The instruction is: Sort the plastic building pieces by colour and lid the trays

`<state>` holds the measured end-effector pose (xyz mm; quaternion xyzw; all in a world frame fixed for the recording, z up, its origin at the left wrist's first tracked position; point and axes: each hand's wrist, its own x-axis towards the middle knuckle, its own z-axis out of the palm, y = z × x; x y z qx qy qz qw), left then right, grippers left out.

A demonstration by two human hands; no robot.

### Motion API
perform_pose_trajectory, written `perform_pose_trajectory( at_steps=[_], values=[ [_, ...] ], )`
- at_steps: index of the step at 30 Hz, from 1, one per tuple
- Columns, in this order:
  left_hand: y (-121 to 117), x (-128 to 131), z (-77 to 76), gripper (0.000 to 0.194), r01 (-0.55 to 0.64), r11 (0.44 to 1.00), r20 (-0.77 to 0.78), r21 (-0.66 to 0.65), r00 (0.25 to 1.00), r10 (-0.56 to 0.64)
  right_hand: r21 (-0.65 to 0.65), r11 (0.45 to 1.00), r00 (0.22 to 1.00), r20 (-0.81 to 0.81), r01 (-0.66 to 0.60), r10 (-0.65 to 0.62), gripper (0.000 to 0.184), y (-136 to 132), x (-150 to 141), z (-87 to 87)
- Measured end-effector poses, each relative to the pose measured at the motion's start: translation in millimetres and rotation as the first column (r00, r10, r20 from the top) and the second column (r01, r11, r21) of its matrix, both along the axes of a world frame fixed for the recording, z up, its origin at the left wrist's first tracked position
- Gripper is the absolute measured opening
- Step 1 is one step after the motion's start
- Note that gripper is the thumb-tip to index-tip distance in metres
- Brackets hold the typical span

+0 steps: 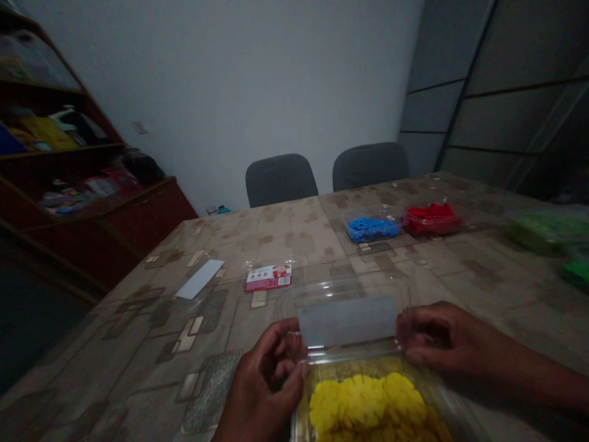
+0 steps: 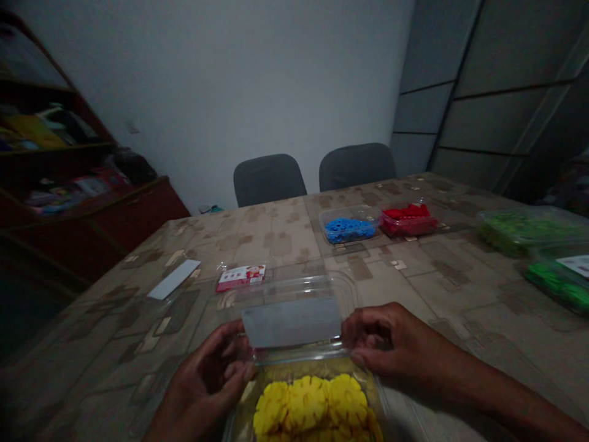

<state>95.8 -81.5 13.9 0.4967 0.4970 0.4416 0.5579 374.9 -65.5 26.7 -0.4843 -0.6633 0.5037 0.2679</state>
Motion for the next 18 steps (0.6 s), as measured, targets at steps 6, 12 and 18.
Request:
perform_pose_trajectory(
  at_steps=[6, 12, 18],
  values=[
    [-0.9, 1.7, 5.8, 0.03, 0.003, 1.0, -0.009, 0.031, 1.0, -0.002, 0.165, 0.986, 0.989, 0.144, -0.034, 0.01, 0.007, -0.9, -4.1, 3.8],
    [-1.1, 0.9, 5.4, 0.031, -0.003, 0.997, -0.071, 0.081, 0.997, 0.009, 0.263, 0.964, 0.98, 0.197, -0.034, -0.019, 0.012, -3.7, -8.3, 3.9],
    [-2.4, -1.5, 5.0, 0.014, 0.036, 0.99, -0.161, 0.139, 0.987, -0.013, 0.284, 0.959, 0.984, 0.177, -0.013, -0.039, 0.013, -6.3, -9.6, 9.2]
  ],
)
